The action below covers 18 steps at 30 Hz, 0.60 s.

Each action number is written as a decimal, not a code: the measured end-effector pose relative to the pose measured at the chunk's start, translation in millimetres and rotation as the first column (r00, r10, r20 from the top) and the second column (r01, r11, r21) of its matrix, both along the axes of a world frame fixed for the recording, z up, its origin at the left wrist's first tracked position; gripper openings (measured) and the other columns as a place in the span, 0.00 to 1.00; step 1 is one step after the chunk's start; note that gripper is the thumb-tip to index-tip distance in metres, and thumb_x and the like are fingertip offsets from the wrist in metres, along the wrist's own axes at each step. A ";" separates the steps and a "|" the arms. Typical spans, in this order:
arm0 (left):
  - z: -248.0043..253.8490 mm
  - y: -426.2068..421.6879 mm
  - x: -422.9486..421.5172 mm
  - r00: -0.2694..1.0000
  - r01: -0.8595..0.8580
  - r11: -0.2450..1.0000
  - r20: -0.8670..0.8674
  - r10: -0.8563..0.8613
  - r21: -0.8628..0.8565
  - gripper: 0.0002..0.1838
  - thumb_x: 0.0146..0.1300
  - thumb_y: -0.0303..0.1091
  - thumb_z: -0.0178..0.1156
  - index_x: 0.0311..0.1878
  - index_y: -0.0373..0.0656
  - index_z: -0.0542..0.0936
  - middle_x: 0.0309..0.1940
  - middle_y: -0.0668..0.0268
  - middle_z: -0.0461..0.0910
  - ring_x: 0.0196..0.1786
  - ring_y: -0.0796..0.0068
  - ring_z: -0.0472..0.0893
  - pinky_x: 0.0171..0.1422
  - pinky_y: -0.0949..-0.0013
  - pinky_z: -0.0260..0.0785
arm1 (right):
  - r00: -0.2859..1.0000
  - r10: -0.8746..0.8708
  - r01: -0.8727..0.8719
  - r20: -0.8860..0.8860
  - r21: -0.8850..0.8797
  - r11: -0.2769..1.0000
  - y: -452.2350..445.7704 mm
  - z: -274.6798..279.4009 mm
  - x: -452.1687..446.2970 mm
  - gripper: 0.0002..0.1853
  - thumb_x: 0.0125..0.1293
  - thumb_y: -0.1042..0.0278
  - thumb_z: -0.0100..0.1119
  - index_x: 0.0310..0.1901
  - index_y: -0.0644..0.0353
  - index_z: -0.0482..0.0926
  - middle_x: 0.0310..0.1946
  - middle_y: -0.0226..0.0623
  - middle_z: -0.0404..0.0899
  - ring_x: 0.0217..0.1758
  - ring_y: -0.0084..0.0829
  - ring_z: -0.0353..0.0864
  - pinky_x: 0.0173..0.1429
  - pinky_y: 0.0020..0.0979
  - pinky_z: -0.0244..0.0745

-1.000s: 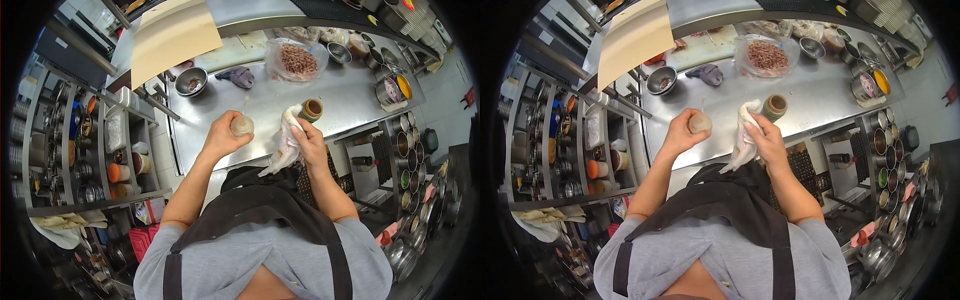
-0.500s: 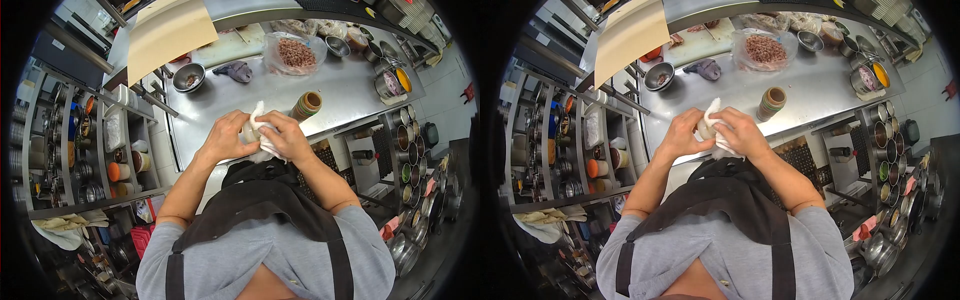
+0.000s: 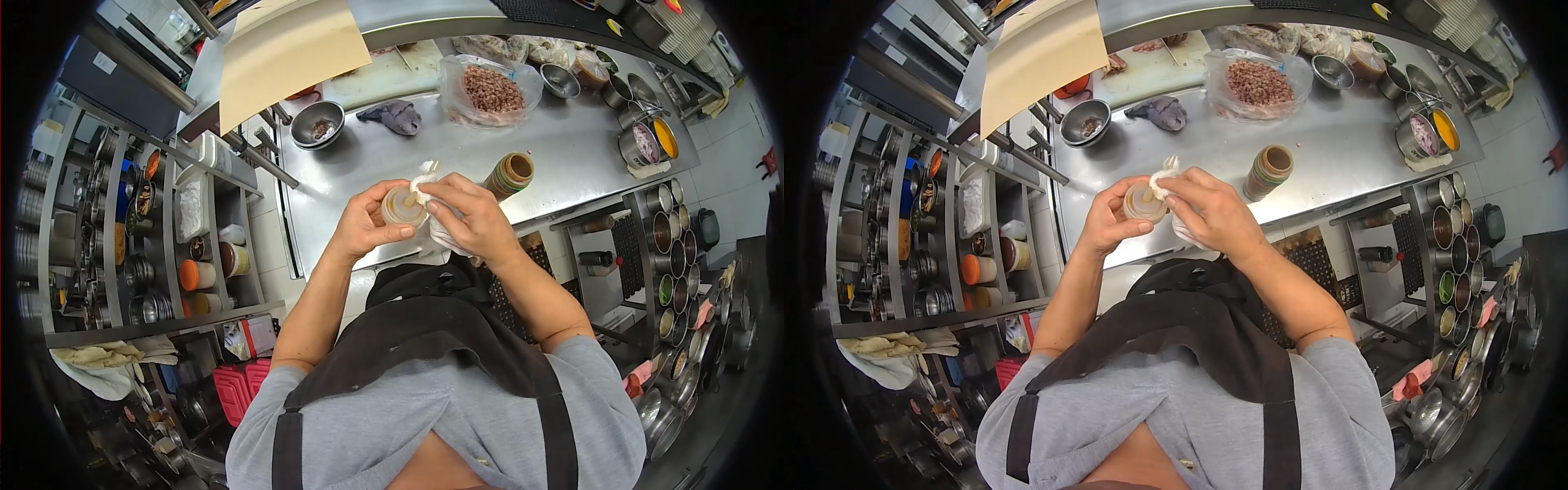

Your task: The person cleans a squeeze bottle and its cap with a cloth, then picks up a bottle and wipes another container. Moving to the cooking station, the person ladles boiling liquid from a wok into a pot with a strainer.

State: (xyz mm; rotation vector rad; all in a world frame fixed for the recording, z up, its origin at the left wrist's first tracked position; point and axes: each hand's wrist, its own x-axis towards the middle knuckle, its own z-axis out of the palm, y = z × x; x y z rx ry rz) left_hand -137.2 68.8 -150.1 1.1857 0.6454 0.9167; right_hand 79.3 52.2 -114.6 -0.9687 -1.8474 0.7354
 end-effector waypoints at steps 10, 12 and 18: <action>-4.3 3.8 14.4 0.971 -0.161 0.958 -0.138 0.197 0.237 0.36 0.52 0.28 0.75 0.63 0.32 0.70 0.51 0.61 0.79 0.54 0.72 0.79 0.62 0.66 0.72 | 0.992 -0.063 0.065 0.108 -0.016 0.998 -15.6 1.1 2.4 0.11 0.64 0.72 0.60 0.48 0.63 0.81 0.34 0.44 0.77 0.35 0.47 0.80 0.41 0.41 0.74; -3.9 4.2 13.2 0.956 -0.154 0.948 -0.202 0.215 0.277 0.36 0.52 0.29 0.75 0.63 0.32 0.70 0.51 0.61 0.79 0.54 0.71 0.80 0.62 0.66 0.73 | 0.996 -0.062 0.062 0.067 0.008 0.998 -16.8 -2.9 -0.2 0.11 0.64 0.73 0.59 0.47 0.63 0.81 0.34 0.44 0.77 0.35 0.46 0.80 0.41 0.41 0.74; -7.3 -5.5 29.1 0.978 -0.170 0.980 0.136 0.155 0.106 0.37 0.59 0.24 0.69 0.70 0.34 0.62 0.60 0.54 0.73 0.61 0.68 0.75 0.65 0.63 0.71 | 0.990 -0.135 0.135 0.032 0.001 0.991 -10.9 -11.6 3.6 0.10 0.64 0.73 0.59 0.47 0.63 0.81 0.35 0.44 0.78 0.35 0.44 0.80 0.41 0.38 0.73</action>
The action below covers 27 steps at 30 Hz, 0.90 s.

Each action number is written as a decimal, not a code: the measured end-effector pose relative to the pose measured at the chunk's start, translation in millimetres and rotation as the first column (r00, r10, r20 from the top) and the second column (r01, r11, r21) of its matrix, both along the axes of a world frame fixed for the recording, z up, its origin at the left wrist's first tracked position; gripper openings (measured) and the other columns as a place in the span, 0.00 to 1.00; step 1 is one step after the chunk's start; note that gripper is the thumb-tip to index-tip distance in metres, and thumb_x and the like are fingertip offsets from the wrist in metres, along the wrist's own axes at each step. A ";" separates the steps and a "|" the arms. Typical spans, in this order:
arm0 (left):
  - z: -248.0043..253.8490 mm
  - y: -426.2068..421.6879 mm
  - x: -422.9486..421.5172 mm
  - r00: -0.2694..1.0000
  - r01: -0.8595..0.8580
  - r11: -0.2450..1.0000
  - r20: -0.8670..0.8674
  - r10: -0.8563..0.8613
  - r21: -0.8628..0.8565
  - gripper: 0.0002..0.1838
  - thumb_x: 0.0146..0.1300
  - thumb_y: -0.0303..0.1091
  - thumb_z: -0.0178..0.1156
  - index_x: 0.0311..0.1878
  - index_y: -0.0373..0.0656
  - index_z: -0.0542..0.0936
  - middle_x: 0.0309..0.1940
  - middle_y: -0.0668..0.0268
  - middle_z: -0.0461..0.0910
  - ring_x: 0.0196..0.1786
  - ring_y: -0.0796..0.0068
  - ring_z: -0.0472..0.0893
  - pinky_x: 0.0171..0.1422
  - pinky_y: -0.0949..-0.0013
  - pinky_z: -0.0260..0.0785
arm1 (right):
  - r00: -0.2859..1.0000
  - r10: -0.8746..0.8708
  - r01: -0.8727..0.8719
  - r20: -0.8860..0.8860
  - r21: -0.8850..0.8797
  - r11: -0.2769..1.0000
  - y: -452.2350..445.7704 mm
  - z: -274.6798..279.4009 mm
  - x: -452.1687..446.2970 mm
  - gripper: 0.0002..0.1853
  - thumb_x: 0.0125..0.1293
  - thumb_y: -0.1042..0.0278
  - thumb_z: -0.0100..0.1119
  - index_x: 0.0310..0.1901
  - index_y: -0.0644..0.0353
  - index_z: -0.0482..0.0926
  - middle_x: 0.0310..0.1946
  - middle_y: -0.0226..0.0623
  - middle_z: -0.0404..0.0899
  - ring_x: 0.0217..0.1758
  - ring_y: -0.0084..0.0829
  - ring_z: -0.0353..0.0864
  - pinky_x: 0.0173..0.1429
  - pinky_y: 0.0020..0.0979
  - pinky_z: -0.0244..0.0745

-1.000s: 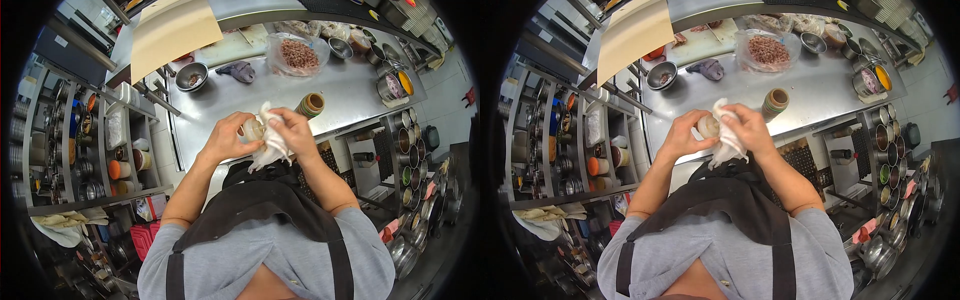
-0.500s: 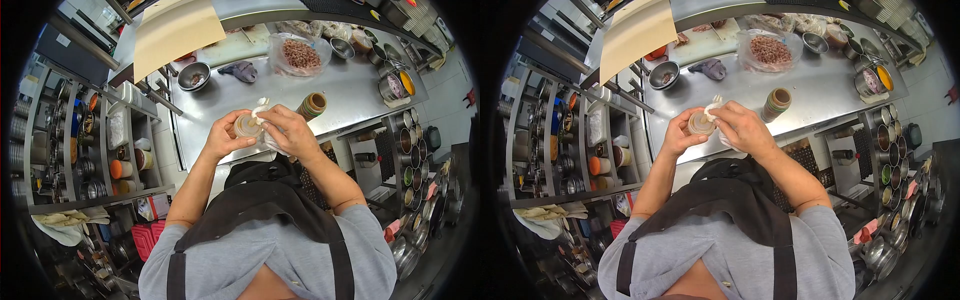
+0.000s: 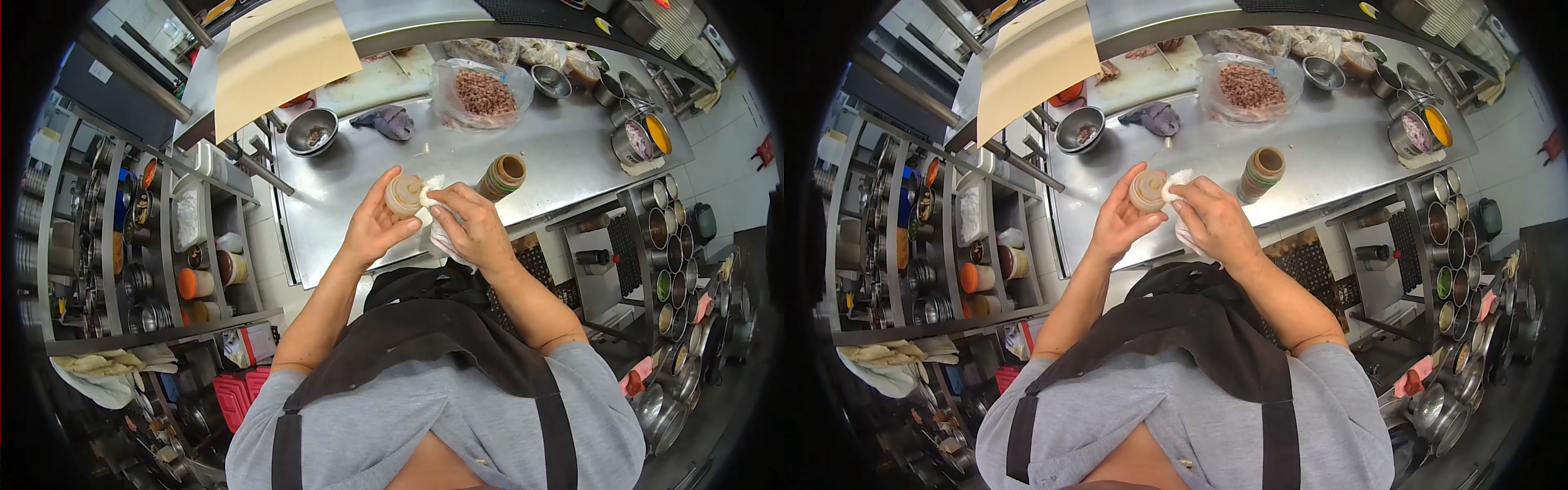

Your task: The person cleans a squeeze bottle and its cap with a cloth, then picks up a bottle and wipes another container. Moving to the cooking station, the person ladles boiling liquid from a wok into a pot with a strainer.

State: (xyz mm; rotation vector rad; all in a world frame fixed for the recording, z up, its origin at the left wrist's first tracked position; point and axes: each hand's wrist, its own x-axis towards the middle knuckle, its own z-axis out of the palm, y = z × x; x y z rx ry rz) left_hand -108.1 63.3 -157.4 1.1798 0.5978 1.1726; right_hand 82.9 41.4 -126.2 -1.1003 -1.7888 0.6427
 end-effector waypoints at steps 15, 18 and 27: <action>-39.5 3.1 -1.4 0.976 -0.105 0.955 -0.155 0.152 0.276 0.31 0.61 0.20 0.64 0.67 0.36 0.66 0.64 0.54 0.69 0.64 0.62 0.75 0.62 0.61 0.74 | 0.991 0.065 -0.079 -0.120 -0.116 0.990 -3.4 -6.9 -10.7 0.12 0.65 0.70 0.59 0.46 0.66 0.82 0.34 0.46 0.79 0.36 0.48 0.80 0.43 0.40 0.73; -40.1 1.2 -1.8 0.926 -0.104 0.908 -0.294 0.237 0.406 0.31 0.57 0.19 0.67 0.65 0.36 0.70 0.64 0.54 0.70 0.64 0.61 0.75 0.60 0.62 0.77 | 0.997 0.047 -0.054 -0.056 -0.128 0.990 0.8 -3.5 -13.4 0.11 0.64 0.71 0.58 0.45 0.66 0.82 0.34 0.46 0.79 0.37 0.48 0.80 0.43 0.41 0.73; -24.9 6.2 -20.5 0.983 -0.169 0.986 -0.077 0.168 -0.004 0.37 0.56 0.23 0.70 0.68 0.37 0.65 0.59 0.55 0.75 0.62 0.64 0.76 0.68 0.63 0.68 | 0.993 0.048 -0.037 0.104 -0.109 0.993 -3.3 -34.9 -4.8 0.10 0.64 0.72 0.59 0.45 0.64 0.82 0.33 0.45 0.77 0.36 0.46 0.80 0.42 0.39 0.74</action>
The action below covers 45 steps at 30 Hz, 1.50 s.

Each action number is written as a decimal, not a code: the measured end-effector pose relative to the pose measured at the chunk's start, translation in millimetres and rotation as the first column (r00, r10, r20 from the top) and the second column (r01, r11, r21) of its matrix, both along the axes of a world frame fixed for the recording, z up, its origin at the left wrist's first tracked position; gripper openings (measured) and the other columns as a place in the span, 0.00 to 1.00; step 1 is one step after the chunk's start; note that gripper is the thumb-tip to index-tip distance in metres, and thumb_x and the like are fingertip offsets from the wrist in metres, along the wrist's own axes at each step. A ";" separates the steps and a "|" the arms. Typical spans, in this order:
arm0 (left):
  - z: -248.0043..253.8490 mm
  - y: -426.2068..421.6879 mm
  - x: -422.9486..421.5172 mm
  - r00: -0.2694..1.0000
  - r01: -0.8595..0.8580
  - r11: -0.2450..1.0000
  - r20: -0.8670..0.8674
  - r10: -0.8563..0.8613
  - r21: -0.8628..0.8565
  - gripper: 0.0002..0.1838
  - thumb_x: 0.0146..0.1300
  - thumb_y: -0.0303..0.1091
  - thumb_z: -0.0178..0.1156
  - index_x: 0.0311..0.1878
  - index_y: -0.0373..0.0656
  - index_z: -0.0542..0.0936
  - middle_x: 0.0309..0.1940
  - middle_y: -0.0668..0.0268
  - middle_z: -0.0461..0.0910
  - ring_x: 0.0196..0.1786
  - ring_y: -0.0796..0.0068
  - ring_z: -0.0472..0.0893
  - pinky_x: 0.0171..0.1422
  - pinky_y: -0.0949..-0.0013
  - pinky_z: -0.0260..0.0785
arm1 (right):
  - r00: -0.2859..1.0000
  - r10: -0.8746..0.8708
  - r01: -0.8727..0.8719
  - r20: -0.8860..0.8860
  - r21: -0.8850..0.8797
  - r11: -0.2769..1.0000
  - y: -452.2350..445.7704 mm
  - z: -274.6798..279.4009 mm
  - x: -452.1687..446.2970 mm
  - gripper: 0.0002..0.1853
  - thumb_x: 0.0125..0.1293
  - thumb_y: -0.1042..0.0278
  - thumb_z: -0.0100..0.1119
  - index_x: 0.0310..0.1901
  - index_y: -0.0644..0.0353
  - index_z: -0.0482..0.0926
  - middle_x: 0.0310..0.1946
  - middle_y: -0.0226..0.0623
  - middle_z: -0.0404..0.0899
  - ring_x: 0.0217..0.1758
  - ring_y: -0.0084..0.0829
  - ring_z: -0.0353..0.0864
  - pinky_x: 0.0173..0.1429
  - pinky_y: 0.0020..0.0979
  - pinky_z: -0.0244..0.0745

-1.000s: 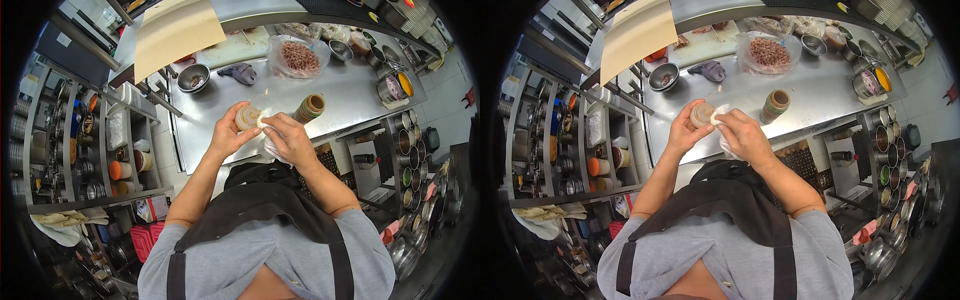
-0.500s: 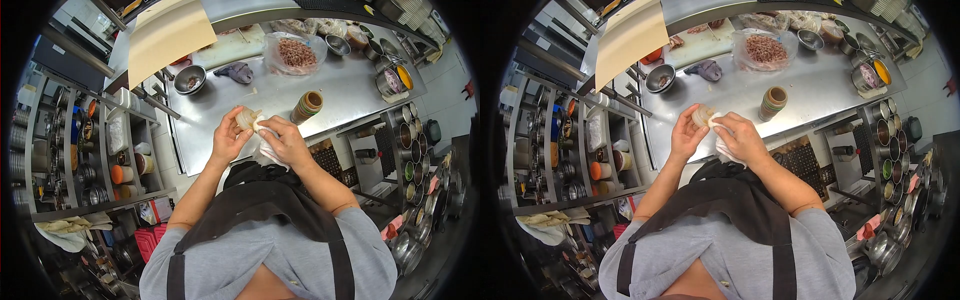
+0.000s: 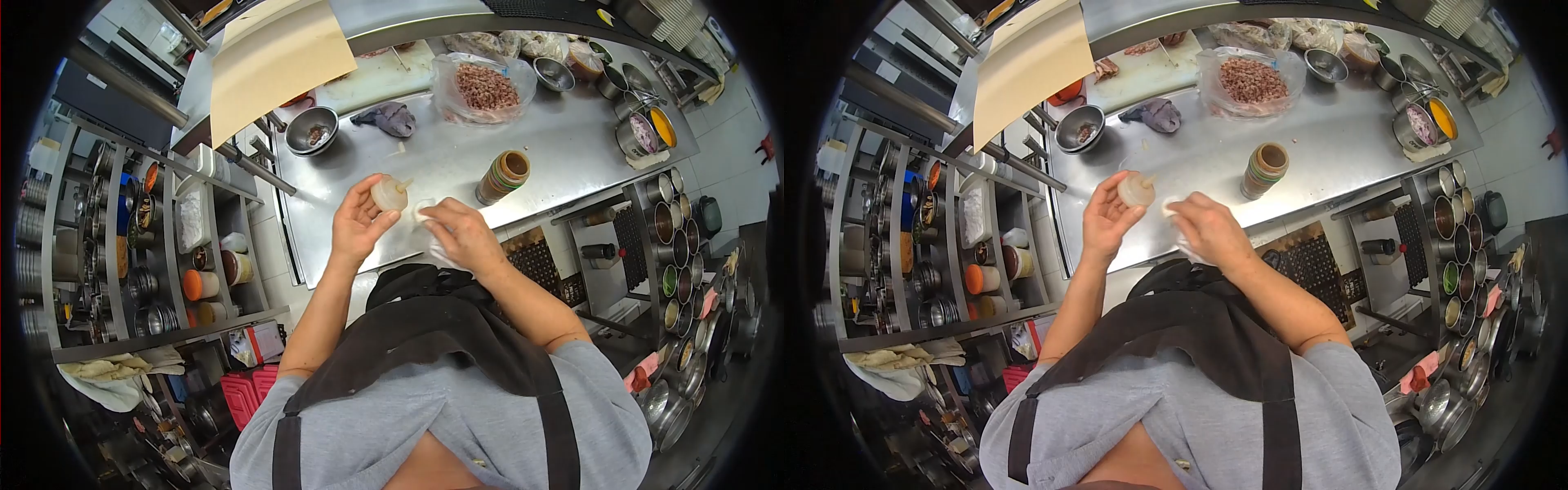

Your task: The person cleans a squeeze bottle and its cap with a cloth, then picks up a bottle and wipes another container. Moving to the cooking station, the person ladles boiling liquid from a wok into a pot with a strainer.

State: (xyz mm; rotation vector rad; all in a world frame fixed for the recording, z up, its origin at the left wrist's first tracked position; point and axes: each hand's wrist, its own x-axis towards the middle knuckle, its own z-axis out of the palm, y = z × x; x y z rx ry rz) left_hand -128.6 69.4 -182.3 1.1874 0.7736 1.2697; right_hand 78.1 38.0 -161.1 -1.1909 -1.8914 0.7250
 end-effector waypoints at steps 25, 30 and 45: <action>-6.8 -0.5 13.3 0.968 0.196 0.965 0.191 -0.162 -0.174 0.29 0.66 0.38 0.64 0.66 0.39 0.65 0.54 0.59 0.76 0.53 0.72 0.76 0.50 0.68 0.70 | 0.995 -0.023 0.027 -0.101 0.037 0.999 -1.4 17.9 11.5 0.11 0.64 0.71 0.60 0.47 0.65 0.81 0.36 0.46 0.79 0.37 0.46 0.80 0.43 0.38 0.75; 5.3 2.0 4.4 0.975 0.217 0.958 0.095 -0.202 -0.189 0.29 0.65 0.38 0.64 0.65 0.39 0.66 0.51 0.61 0.77 0.50 0.73 0.75 0.49 0.69 0.68 | 0.979 0.053 -0.032 -0.197 0.108 0.994 1.6 43.8 22.5 0.16 0.61 0.72 0.63 0.52 0.59 0.82 0.52 0.44 0.78 0.45 0.46 0.82 0.48 0.35 0.77; 15.7 -13.2 0.3 0.920 0.391 0.888 0.115 -0.374 -0.241 0.26 0.68 0.39 0.61 0.64 0.36 0.69 0.50 0.62 0.78 0.48 0.73 0.78 0.48 0.70 0.71 | 0.981 0.176 -0.168 -0.075 0.104 0.980 4.5 22.7 13.2 0.12 0.54 0.76 0.62 0.42 0.64 0.78 0.37 0.40 0.80 0.37 0.37 0.82 0.42 0.36 0.76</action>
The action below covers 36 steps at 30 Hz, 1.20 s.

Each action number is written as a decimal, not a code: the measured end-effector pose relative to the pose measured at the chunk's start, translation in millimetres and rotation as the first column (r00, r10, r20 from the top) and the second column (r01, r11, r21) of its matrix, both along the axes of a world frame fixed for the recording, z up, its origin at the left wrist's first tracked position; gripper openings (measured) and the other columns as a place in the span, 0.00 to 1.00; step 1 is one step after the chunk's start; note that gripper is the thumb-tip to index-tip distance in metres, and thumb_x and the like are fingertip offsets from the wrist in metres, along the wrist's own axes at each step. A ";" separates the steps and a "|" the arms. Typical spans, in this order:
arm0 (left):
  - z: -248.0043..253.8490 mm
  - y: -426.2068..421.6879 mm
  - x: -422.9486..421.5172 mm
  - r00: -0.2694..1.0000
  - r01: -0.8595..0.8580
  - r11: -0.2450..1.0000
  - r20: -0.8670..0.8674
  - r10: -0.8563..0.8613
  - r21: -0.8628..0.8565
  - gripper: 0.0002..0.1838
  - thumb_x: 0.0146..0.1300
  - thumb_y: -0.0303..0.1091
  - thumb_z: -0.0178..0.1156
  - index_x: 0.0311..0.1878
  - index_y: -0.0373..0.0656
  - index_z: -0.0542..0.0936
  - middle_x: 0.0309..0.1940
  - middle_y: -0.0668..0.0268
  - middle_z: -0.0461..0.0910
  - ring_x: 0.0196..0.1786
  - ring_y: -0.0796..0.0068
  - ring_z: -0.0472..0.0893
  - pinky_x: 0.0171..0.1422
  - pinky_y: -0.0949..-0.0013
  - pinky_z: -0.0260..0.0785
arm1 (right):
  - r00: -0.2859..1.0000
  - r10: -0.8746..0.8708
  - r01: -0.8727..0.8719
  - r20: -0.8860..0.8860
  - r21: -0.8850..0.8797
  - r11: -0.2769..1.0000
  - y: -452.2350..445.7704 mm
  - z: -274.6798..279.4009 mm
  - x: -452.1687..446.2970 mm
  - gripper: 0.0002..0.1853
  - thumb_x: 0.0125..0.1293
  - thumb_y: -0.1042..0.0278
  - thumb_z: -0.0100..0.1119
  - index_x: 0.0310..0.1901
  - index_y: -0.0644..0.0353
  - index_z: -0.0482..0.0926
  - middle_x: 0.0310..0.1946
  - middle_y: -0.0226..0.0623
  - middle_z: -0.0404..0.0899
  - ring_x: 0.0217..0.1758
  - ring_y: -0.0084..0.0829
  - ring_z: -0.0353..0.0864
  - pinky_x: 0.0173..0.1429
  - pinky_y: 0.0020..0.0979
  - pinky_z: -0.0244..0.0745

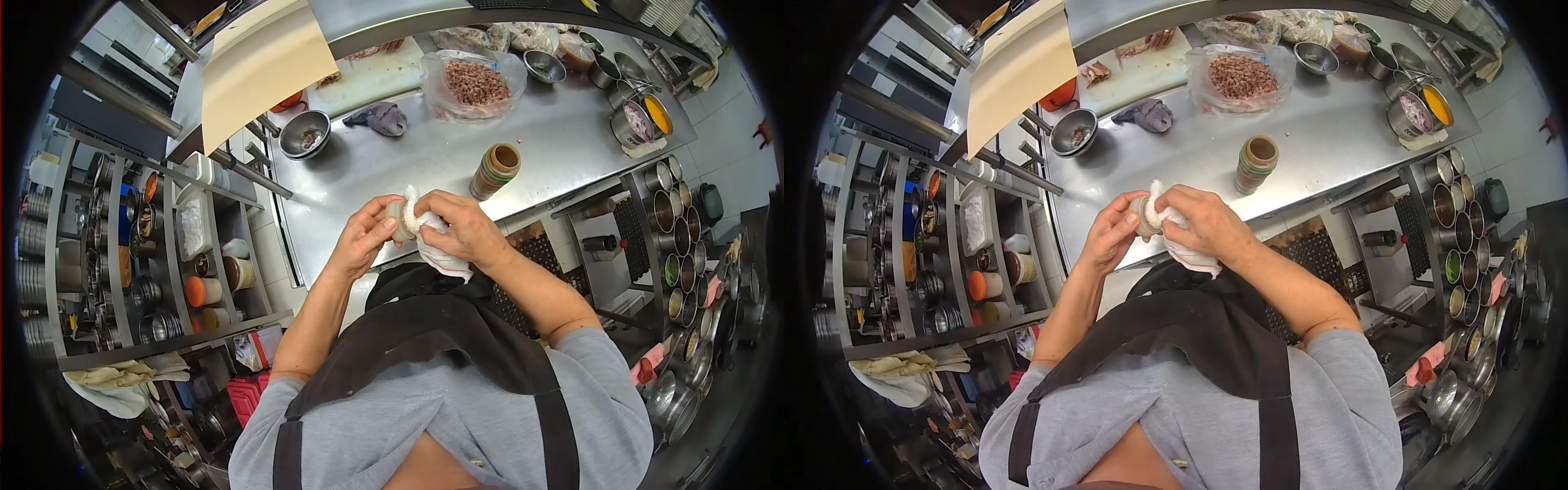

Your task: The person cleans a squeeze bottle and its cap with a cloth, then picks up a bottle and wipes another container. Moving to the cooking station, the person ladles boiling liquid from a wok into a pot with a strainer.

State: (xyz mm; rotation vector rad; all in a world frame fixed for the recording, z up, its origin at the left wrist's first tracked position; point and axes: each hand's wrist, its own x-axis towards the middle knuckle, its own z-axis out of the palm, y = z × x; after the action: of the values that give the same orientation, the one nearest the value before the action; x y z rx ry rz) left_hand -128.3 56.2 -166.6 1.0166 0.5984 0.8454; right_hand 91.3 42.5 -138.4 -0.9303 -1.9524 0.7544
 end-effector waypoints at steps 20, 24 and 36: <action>10.0 21.0 1.6 0.941 -0.044 0.997 0.337 0.020 0.066 0.33 0.58 0.26 0.65 0.66 0.46 0.64 0.65 0.55 0.70 0.68 0.57 0.69 0.74 0.54 0.58 | 0.725 -0.302 -0.084 -0.619 -0.515 0.853 -5.7 7.7 14.2 0.15 0.65 0.77 0.62 0.52 0.71 0.76 0.41 0.41 0.83 0.39 0.24 0.83 0.45 0.24 0.78; 7.9 13.6 10.5 0.953 -0.062 0.998 0.296 0.059 0.002 0.34 0.56 0.29 0.68 0.66 0.42 0.65 0.64 0.54 0.70 0.68 0.58 0.70 0.75 0.56 0.56 | 0.900 -0.214 0.076 -0.379 -0.346 0.935 -4.4 16.9 8.1 0.13 0.63 0.74 0.63 0.49 0.68 0.80 0.39 0.39 0.83 0.38 0.25 0.83 0.43 0.25 0.76; -5.1 13.0 17.8 0.964 -0.263 0.884 0.075 0.254 0.387 0.32 0.58 0.20 0.67 0.64 0.39 0.65 0.64 0.54 0.68 0.66 0.63 0.71 0.70 0.62 0.65 | 0.978 -0.186 0.183 -0.094 -0.037 0.982 0.5 6.4 -10.7 0.10 0.61 0.74 0.63 0.44 0.66 0.83 0.31 0.44 0.79 0.33 0.44 0.80 0.39 0.37 0.74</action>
State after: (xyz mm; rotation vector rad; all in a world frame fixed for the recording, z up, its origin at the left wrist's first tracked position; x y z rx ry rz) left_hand -110.5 69.3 -171.7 1.3085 0.5631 1.2478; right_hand 80.7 43.0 -132.0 -1.0563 -1.7473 0.7079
